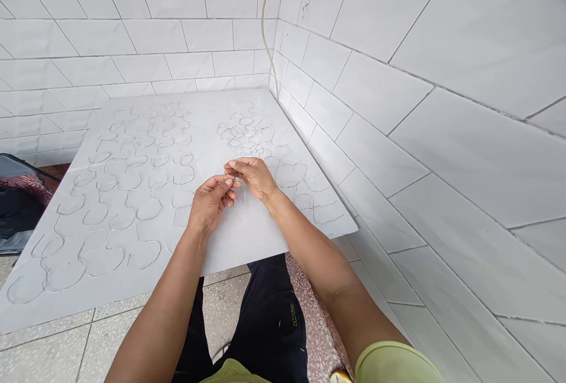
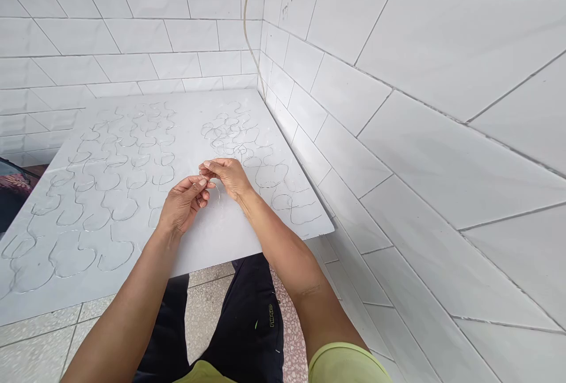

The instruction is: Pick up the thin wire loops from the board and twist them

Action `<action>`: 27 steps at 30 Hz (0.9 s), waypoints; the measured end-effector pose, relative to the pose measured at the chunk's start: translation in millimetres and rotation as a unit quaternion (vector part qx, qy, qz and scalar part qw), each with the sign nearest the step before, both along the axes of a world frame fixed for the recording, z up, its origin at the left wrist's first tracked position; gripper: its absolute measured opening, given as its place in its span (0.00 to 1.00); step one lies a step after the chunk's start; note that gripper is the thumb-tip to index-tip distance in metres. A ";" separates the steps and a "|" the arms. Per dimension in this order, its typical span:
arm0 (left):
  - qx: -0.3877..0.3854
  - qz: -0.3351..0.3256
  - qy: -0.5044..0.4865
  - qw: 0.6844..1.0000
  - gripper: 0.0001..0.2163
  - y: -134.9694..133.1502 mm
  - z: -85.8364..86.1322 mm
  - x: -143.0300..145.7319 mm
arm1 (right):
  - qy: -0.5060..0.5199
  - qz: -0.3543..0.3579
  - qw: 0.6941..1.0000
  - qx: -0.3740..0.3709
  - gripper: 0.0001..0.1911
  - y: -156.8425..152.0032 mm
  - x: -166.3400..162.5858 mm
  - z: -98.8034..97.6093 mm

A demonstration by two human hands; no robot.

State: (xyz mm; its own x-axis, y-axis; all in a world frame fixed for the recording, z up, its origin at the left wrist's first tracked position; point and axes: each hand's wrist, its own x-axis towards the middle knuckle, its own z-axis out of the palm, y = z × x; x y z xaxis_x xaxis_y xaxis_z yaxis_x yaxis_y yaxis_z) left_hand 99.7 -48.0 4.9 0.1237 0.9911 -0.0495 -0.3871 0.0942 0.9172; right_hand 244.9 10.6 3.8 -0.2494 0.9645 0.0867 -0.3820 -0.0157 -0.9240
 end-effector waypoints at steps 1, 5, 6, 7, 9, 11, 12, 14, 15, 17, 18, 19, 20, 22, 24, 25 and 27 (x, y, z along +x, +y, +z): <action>0.000 0.011 0.006 1.000 0.12 0.1 0.1 -0.1 | -0.010 -0.009 1.000 0.009 0.18 -0.4 0.2 0.7; 0.006 0.061 0.021 0.998 0.13 1.3 -0.3 -1.9 | -0.100 -0.020 0.995 0.024 0.26 -2.2 9.4 8.2; 0.009 0.073 0.022 0.997 0.14 1.8 -0.8 -2.6 | -0.138 -0.001 0.990 0.025 0.27 -3.0 13.2 10.8; 0.012 0.084 0.022 0.996 0.14 2.4 -1.4 -3.4 | -0.175 0.032 0.984 0.028 0.28 -4.0 17.0 13.4; 0.016 0.102 0.022 0.994 0.14 3.2 -2.7 -4.9 | -0.227 0.117 0.966 0.048 0.25 -6.4 23.0 17.4; 0.021 0.112 0.022 0.993 0.14 3.5 -3.8 -6.1 | -0.245 0.160 0.953 0.077 0.21 -8.7 25.5 19.1; 0.024 0.116 0.021 0.993 0.15 3.4 -4.0 -6.6 | -0.247 0.160 0.951 0.090 0.19 -9.5 25.4 19.0; 0.025 0.128 0.022 0.991 0.15 3.0 -3.8 -7.2 | -0.253 0.137 0.952 0.104 0.17 -10.1 23.3 17.2; 0.023 0.136 0.023 0.990 0.15 2.7 -3.4 -7.5 | -0.258 0.121 0.952 0.109 0.16 -9.9 21.8 15.7; 0.017 0.150 0.029 0.988 0.15 2.1 -2.0 -7.7 | -0.265 0.091 0.953 0.114 0.14 -8.6 18.7 12.3; 0.014 0.155 0.033 0.987 0.16 1.7 -1.2 -7.8 | -0.262 0.077 0.955 0.115 0.14 -7.7 17.3 10.6; 0.013 0.160 0.039 0.986 0.16 1.2 -0.5 -7.8 | -0.255 0.063 0.958 0.113 0.13 -6.8 16.0 9.1; 0.015 0.165 0.046 0.985 0.17 0.5 0.1 -7.6 | -0.246 0.049 0.962 0.108 0.13 -5.8 14.8 7.7; 0.033 0.180 0.069 0.981 0.18 -1.5 0.4 -6.5 | -0.229 0.018 0.969 0.089 0.12 -3.9 12.8 5.7; 0.075 0.210 0.106 0.969 0.19 -4.3 -1.0 -4.2 | -0.216 -0.014 0.974 0.072 0.12 -2.3 11.7 4.8; 0.104 0.226 0.130 0.960 0.19 -5.8 -2.3 -2.5 | -0.211 -0.026 0.975 0.067 0.12 -1.6 11.4 4.7; 0.155 0.247 0.179 0.940 0.18 -8.2 -5.3 1.0 | -0.202 -0.034 0.977 0.063 0.13 -0.8 11.3 5.1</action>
